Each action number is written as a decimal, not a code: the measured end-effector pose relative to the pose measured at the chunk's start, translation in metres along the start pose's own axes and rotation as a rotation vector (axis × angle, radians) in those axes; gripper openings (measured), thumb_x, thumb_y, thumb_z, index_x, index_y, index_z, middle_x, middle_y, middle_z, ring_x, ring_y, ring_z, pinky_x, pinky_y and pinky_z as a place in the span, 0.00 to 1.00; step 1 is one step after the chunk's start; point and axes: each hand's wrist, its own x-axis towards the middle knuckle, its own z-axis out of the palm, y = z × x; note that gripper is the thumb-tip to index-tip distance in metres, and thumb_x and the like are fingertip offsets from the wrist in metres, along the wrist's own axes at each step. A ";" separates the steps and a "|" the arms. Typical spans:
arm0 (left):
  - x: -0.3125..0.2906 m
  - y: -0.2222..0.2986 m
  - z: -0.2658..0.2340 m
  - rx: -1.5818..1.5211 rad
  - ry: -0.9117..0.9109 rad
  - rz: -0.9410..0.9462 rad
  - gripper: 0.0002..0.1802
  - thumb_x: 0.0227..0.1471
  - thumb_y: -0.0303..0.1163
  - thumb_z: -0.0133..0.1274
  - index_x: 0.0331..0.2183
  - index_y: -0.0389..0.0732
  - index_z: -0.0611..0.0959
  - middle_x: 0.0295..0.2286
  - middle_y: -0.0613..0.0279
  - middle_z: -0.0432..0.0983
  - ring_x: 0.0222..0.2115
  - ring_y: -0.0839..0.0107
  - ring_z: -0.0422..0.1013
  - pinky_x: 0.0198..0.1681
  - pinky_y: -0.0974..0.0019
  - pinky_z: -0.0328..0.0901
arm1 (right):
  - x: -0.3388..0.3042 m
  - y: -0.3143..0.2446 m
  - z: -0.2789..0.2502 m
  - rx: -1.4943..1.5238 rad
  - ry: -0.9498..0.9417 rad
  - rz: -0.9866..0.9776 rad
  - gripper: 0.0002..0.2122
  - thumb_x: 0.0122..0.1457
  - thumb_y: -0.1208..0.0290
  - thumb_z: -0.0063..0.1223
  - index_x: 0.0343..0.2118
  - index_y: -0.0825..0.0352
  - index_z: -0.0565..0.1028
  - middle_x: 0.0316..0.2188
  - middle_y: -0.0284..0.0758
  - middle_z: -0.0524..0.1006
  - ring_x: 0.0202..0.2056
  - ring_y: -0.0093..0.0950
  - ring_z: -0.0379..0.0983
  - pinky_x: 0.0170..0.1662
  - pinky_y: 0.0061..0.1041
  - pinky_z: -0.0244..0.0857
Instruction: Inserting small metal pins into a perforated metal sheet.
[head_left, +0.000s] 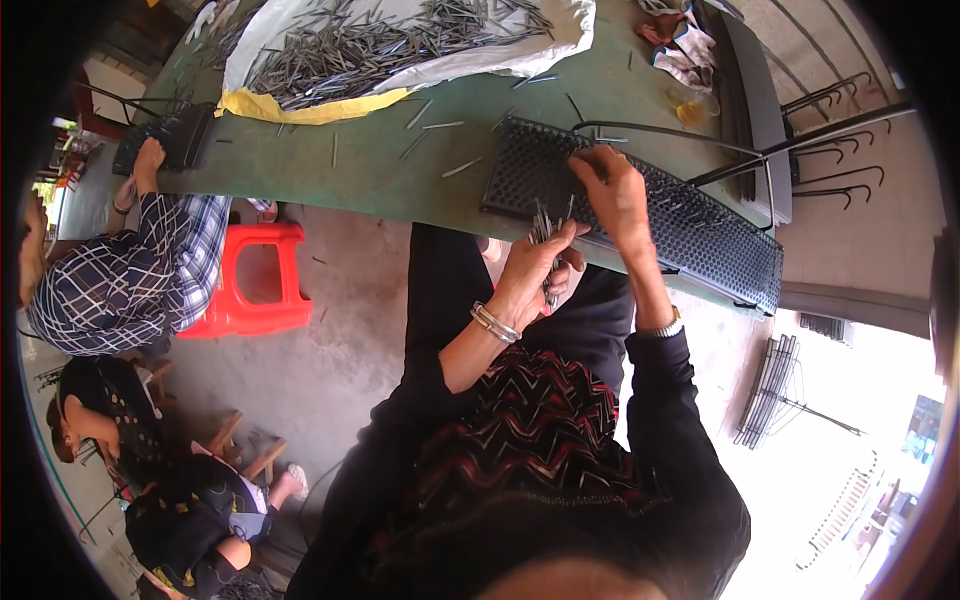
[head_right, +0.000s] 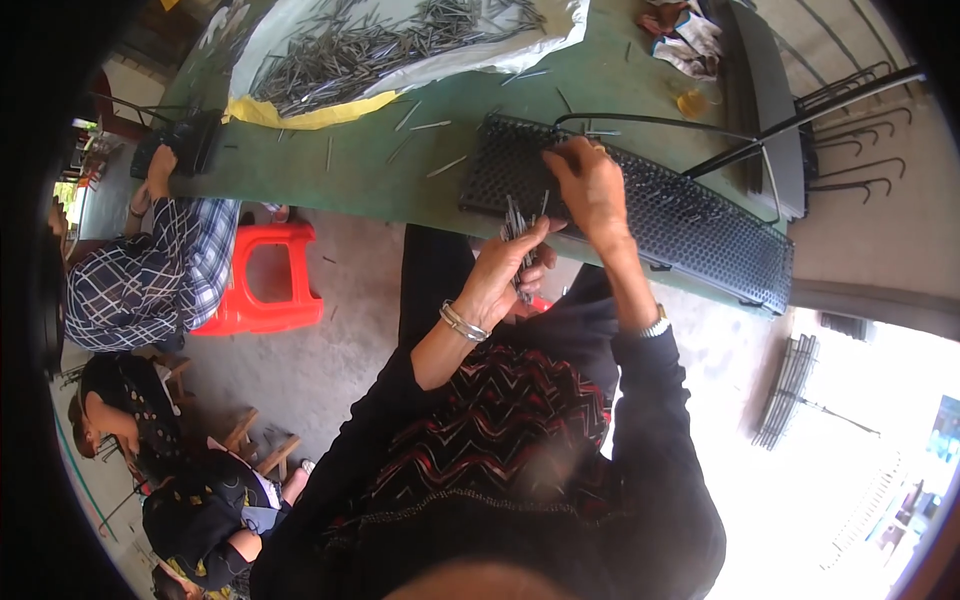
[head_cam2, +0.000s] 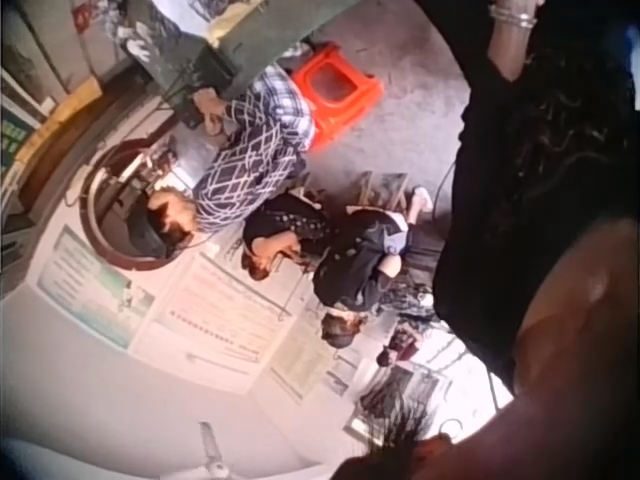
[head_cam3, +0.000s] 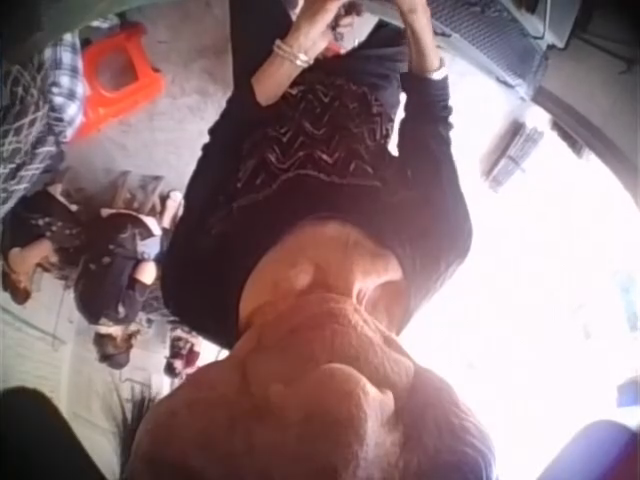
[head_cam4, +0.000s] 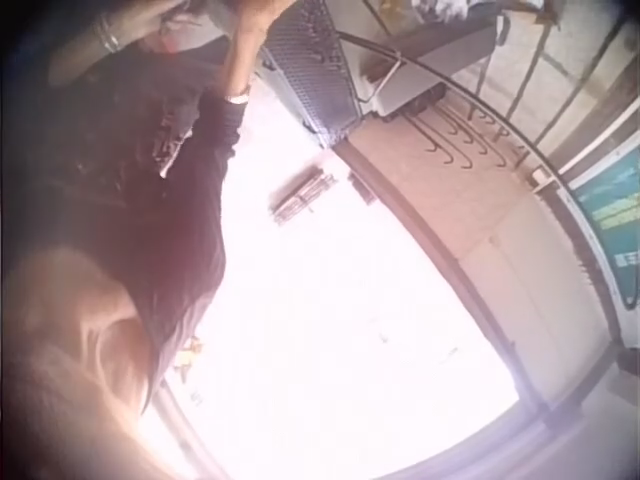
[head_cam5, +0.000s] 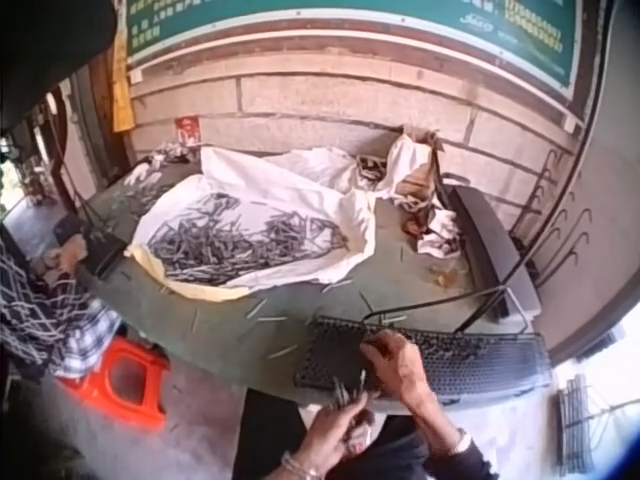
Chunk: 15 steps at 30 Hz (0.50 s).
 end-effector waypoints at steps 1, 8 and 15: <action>0.000 0.000 -0.002 0.015 -0.012 0.002 0.20 0.54 0.42 0.55 0.42 0.36 0.79 0.17 0.63 0.71 0.10 0.84 0.55 0.12 0.77 0.48 | -0.003 -0.003 -0.012 0.161 -0.210 0.187 0.07 0.55 0.71 0.54 0.36 0.66 0.76 0.26 0.33 0.75 0.27 0.22 0.73 0.31 0.24 0.67; 0.000 0.000 0.000 0.040 -0.067 -0.036 0.22 0.54 0.45 0.55 0.43 0.37 0.79 0.20 0.69 0.69 0.16 0.85 0.57 0.18 0.78 0.53 | -0.026 -0.010 -0.042 0.511 -0.390 0.195 0.07 0.57 0.73 0.52 0.34 0.73 0.74 0.24 0.32 0.76 0.25 0.17 0.70 0.29 0.18 0.64; -0.002 0.001 0.013 0.115 0.002 0.001 0.20 0.57 0.46 0.51 0.39 0.38 0.78 0.16 0.68 0.66 0.17 0.78 0.64 0.19 0.70 0.62 | -0.002 0.003 -0.015 0.070 0.315 -0.061 0.06 0.56 0.72 0.54 0.30 0.69 0.73 0.21 0.38 0.76 0.21 0.24 0.71 0.28 0.25 0.65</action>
